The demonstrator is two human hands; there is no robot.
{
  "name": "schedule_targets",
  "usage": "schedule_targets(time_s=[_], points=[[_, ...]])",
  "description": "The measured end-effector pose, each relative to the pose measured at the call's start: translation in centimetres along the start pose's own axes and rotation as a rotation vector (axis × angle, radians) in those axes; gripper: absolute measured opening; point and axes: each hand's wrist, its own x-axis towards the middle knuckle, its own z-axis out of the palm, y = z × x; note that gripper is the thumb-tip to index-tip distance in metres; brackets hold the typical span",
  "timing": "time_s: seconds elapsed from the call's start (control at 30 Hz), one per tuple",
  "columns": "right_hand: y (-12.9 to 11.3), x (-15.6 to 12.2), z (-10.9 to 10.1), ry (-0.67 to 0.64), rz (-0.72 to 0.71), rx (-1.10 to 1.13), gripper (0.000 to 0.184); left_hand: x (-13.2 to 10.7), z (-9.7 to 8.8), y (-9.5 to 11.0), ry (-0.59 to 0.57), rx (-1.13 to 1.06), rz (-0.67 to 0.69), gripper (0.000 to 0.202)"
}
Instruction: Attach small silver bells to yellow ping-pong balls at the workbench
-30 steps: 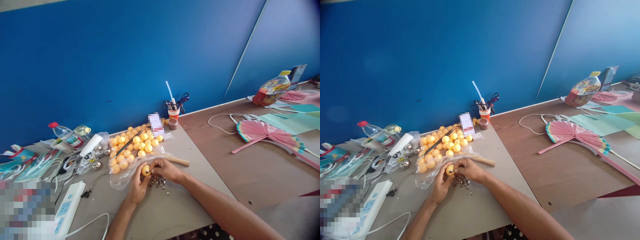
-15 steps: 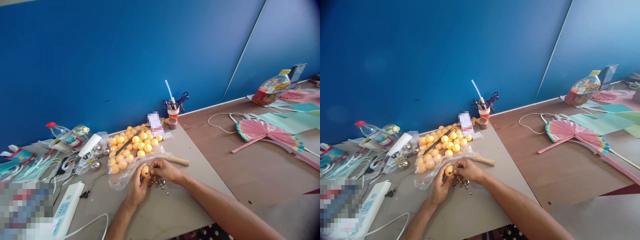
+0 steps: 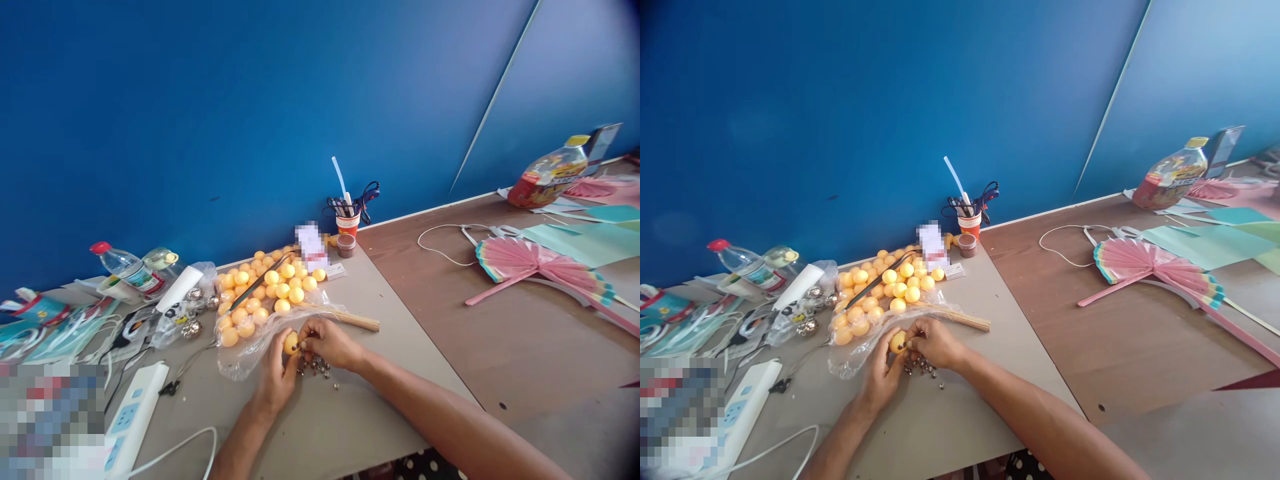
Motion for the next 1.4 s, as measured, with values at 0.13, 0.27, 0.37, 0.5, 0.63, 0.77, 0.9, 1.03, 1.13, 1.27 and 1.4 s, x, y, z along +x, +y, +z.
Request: schedule_targets(time_s=[0.13,0.27,0.37,0.5,0.63,0.77,0.9,1.03,1.13,1.27,1.4], points=[[0.3,0.0,0.1,0.013,0.007,0.047,0.016,0.0,0.1,0.1,-0.001,-0.051,-0.009,0.032],[0.5,0.3,0.1,0.005,0.014,0.033,0.015,-0.1,0.4,0.1,-0.025,-0.155,-0.092,0.032],[0.1,0.3,-0.3,0.016,-0.022,0.007,0.012,0.2,0.7,0.4,-0.025,-0.274,-0.180,0.038],[-1.2,-0.3,-2.0,0.068,-0.178,-0.072,0.003,0.9,0.5,1.1,0.001,-0.435,-0.190,0.039],[-1.6,-0.6,-3.4,0.141,-0.302,-0.316,0.005,1.2,-0.2,1.3,-0.029,-0.547,-0.263,0.040],[-1.2,-0.7,-3.5,0.090,-0.457,-0.722,0.010,1.2,-0.5,1.0,0.012,-0.523,-0.265,0.040],[-0.8,-0.9,-3.0,-0.037,-0.435,-1.035,0.011,1.4,-0.6,0.9,0.093,-0.372,-0.195,0.037],[-0.4,-0.8,-2.7,-0.072,-0.422,-1.196,0.008,1.4,-0.6,0.9,0.100,-0.330,-0.199,0.037],[0.1,-0.5,-2.6,-0.039,-0.430,-1.209,0.011,1.3,-0.3,0.6,0.072,-0.383,-0.238,0.038],[0.5,-0.2,-2.5,-0.048,-0.438,-1.179,0.013,1.2,-0.1,0.2,0.035,-0.431,-0.266,0.040],[0.0,-0.3,-2.4,0.003,-0.434,-1.061,0.015,1.2,-0.3,0.3,0.038,-0.401,-0.263,0.043]])
